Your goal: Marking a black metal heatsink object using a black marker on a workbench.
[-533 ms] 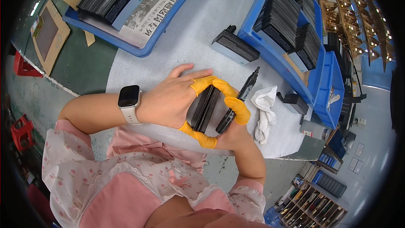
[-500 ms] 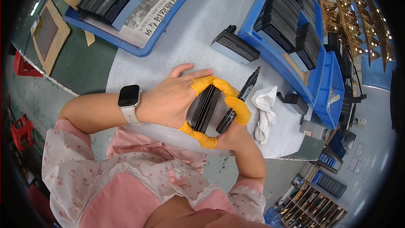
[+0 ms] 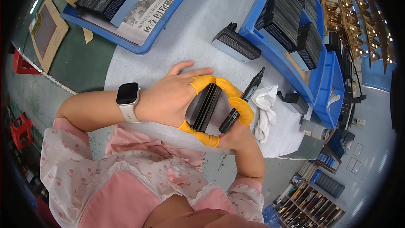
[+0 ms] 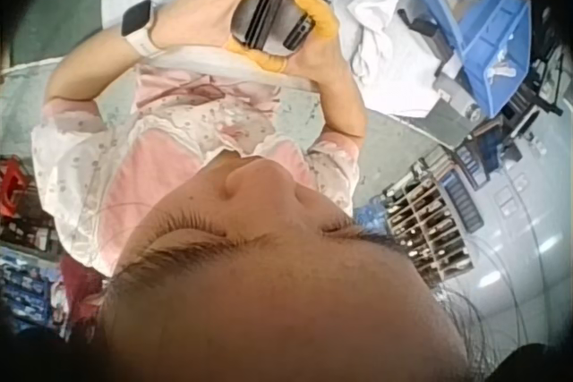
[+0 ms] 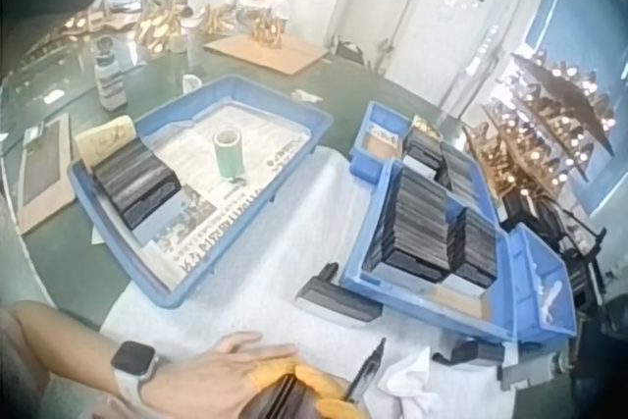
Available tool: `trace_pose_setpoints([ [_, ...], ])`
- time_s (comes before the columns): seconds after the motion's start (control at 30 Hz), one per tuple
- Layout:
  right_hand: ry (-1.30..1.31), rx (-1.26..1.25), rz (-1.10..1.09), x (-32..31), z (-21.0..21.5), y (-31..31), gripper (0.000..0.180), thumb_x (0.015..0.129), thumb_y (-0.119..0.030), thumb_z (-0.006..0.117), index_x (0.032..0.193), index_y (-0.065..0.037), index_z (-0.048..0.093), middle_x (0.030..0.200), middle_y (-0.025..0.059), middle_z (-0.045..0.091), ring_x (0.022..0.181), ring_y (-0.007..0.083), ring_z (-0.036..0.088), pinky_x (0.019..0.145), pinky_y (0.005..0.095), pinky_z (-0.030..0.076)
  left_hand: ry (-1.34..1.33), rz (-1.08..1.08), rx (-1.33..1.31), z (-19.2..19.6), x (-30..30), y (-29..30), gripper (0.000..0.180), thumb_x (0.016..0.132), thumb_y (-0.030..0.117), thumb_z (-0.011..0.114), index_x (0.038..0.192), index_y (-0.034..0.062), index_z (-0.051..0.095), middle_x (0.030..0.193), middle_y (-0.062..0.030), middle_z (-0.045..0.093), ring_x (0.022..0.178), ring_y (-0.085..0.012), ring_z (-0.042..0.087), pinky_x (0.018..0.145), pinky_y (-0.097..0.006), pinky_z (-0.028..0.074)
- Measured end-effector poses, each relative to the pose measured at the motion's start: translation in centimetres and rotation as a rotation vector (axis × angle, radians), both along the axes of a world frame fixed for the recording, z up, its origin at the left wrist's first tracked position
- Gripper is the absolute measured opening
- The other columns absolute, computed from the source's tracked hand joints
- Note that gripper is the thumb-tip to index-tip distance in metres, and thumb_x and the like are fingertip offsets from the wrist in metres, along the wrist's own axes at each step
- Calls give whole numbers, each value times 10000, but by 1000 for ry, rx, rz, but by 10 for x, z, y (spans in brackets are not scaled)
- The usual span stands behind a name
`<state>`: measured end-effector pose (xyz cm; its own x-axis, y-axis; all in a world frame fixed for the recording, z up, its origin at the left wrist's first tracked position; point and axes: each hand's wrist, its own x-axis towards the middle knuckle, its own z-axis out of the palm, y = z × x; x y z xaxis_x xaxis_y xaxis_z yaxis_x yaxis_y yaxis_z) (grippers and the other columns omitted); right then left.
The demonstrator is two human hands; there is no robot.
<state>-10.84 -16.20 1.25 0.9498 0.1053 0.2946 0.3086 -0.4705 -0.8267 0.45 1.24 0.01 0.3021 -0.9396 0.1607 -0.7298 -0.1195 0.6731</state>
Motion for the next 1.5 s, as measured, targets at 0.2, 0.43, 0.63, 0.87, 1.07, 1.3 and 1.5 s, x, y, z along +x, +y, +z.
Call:
trace_pose_setpoints([
  [0.2, -94, -11, -20, 0, 1, 0, 780, 577, -203, 870, 1221, -108, 441, 1222, 137, 560, 1094, 345, 567, 924, 439, 428, -26, -6, 15, -1, 0, 0, 817, 608, 394, 799, 1266, 34, 476, 1268, -135, 538, 1336, -269, 381, 1097, -498, 188],
  [0.43, -96, -3, 7, 1, 2, -2, 779, 571, -177, 855, 1221, -106, 433, 1240, 146, 551, 1101, 361, 562, 928, 438, 428, -29, -7, 22, 0, 0, 0, 778, 624, 376, 786, 1256, 36, 486, 1251, -126, 543, 1338, -267, 378, 1094, -497, 192],
  [0.63, -77, 57, 14, -3, -4, -3, 834, 560, -167, 860, 1260, -151, 407, 1287, 159, 520, 1120, 362, 554, 934, 443, 423, 23, -5, -8, 3, 0, -1, 782, 618, 370, 788, 1256, 35, 486, 1256, -129, 540, 1338, -267, 378, 1093, -501, 190],
  [0.87, -65, 85, 19, -5, -8, -6, 852, 558, -167, 862, 1277, -160, 404, 1313, 162, 503, 1138, 361, 544, 942, 449, 413, 65, 1, -15, 3, 0, -1, 791, 616, 360, 789, 1265, 33, 477, 1264, -141, 536, 1342, -265, 374, 1096, -505, 182],
  [1.07, -76, 71, 15, -4, -6, -6, 850, 558, -168, 862, 1277, -163, 408, 1322, 165, 498, 1140, 362, 545, 944, 451, 410, 62, -6, 8, 3, 0, -1, 762, 622, 339, 781, 1261, 45, 489, 1262, -121, 541, 1344, -261, 373, 1098, -506, 178],
  [1.3, -101, 77, 19, -3, -4, -6, 836, 559, -164, 853, 1267, -149, 409, 1300, 175, 516, 1129, 374, 550, 939, 454, 417, 13, -11, 12, -1, 0, -1, 763, 624, 353, 778, 1263, 52, 491, 1259, -114, 544, 1341, -263, 375, 1099, -506, 177],
  [1.5, -78, 25, 44, -4, -1, -10, 954, 545, -165, 885, 1327, -138, 339, 1342, 209, 461, 1194, 383, 504, 976, 473, 410, 41, 13, -12, 1, -1, -2, 823, 603, 393, 792, 1267, 33, 465, 1295, -152, 510, 1323, -269, 390, 1101, -503, 174],
])
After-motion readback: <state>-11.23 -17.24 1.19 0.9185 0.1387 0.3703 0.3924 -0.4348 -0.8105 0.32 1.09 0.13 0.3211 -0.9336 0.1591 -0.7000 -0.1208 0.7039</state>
